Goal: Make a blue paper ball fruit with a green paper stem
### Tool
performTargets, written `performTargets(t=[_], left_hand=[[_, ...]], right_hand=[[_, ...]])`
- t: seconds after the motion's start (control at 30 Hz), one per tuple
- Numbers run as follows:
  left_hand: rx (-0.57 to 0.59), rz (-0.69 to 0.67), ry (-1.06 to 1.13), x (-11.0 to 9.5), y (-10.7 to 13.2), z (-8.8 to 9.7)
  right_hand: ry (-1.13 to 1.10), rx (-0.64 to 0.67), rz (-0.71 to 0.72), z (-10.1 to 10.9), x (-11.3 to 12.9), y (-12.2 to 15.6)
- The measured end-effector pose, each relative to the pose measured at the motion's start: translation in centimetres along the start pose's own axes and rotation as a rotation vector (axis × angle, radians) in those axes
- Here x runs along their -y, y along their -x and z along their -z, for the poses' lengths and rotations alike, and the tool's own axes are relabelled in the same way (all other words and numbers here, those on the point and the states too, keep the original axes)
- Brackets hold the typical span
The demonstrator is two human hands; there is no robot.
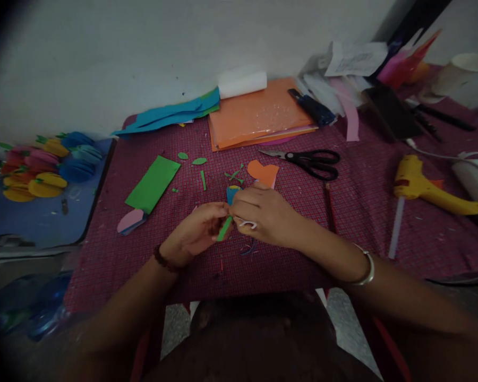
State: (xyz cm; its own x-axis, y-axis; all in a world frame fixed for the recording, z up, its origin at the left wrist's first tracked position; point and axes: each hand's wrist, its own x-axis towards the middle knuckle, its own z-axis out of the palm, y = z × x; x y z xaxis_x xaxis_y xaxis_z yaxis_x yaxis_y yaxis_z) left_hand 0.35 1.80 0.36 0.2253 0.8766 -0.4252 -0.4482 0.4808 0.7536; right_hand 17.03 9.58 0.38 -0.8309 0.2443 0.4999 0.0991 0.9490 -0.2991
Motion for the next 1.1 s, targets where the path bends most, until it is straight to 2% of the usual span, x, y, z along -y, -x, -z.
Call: performTargets(t=[0.13,0.2,0.27,0.37,0.43,0.5,0.57,0.7,0.83,0.93,1.03,1.1], left_hand=[[-0.057,0.011,-0.01,0.3,-0.1,0.0],[-0.113,-0.039,-0.006,0.2,-0.1,0.0],[-0.169,-0.132,-0.033,0.0,0.0,-0.1],[-0.233,-0.315,-0.277,-0.4,0.3,0.0],[-0.266,-0.444,-0.549,-0.6,0.4,0.1],[-0.298,-0.554,-0.797,-0.6,0.4,0.1],[-0.321,-0.632,-0.948,-0.5,0.4,0.2],[-0.329,-0.665,-1.051,-0.1,0.3,0.0],[-0.346,-0.642,-1.058,-0.1,0.4,-0.3],[-0.353,-0.598,-1.014,0.0,0.5,-0.5],[-0.314,-0.454,-0.839,0.1,0.4,-0.2],[-0.239,-0.317,-0.667,0.2,0.1,0.2]], right_hand=[[-0.116,0.034,-0.034,-0.1,0.0,0.0],[-0.322,-0.008,-0.164,-0.3,-0.1,-0.1],[-0.619,-0.039,-0.362,-0.6,-0.4,-0.3],[-0.974,-0.056,-0.634,-0.7,-1.1,-0.5],[-1.049,-0.043,-0.705,-0.6,-1.4,-0.7],[-1.013,0.01,-0.686,-0.5,-1.2,-0.7],[-0.912,0.041,-0.642,-0.6,-0.8,-0.8],[-0.76,0.002,-0.59,-1.2,-0.2,-0.8],[-0.696,0.01,-0.538,-1.5,-0.2,-0.8],[-0.568,-0.007,-0.484,-1.3,-0.1,-0.7],[-0.366,-0.009,-0.396,-1.0,0.1,-0.7],[-0.246,0.011,-0.311,-0.9,0.2,-0.6]])
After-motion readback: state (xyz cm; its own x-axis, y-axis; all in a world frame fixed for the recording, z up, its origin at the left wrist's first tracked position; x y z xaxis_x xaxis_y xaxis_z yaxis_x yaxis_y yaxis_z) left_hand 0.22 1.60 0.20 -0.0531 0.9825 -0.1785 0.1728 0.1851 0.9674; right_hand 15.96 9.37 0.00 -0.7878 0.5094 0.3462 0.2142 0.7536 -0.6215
